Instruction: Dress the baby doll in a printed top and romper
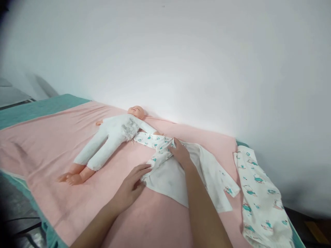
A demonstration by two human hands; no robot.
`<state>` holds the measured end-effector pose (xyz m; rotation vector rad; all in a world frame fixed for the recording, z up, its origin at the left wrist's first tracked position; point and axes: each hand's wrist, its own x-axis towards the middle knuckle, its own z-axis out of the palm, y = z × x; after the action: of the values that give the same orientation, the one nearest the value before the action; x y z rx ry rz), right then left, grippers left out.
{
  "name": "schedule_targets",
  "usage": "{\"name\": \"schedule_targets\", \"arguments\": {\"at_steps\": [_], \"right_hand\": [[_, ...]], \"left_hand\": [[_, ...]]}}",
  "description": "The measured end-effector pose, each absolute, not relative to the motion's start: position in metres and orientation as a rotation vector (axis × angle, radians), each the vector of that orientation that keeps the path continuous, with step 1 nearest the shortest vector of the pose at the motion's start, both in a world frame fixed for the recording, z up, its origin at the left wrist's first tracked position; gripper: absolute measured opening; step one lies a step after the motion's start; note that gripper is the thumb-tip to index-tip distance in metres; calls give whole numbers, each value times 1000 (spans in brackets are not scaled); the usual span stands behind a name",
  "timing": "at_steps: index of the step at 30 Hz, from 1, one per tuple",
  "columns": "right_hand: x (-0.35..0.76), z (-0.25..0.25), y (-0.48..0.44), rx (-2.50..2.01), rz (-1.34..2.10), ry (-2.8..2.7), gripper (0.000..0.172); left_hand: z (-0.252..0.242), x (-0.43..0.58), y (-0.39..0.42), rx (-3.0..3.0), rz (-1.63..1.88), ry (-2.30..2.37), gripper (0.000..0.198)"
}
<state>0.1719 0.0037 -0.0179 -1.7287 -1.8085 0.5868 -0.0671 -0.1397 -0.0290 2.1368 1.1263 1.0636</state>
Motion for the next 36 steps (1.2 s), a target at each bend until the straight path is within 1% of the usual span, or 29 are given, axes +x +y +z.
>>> {"name": "schedule_targets", "arguments": {"at_steps": [3,8,12,16,20,23,27,30,36], "right_hand": [[170,-20,-3,-1699,631,-1726,60],[161,-17,-11,-1777,572,-1624,59],[169,-10,-9,-1777,572,-1586,51],[185,-3,-8,-1829,506,-1547,48],[191,-2,-9,-1902,434,-1578,46],[188,-2,-11,-1926,421,-1645,42],[183,2,-16,-2042,411,-1733,46],[182,6,-18,-2122,427,-1779,48],[188,2,-15,-2073,488,-1758,50]], "left_hand": [[-38,-63,-138,2205,1135,1230,50],[-33,-58,-131,2256,1214,1383,27],[-19,-41,-141,2349,1285,1401,26],[-13,-9,-154,2544,1101,1288,23],[-16,9,-160,2670,884,1219,26],[-18,6,-161,2607,857,1356,28],[-21,-1,-159,2497,816,1533,15],[-24,-2,-156,2470,813,1561,14],[-24,2,-150,2496,788,1593,19]]}}
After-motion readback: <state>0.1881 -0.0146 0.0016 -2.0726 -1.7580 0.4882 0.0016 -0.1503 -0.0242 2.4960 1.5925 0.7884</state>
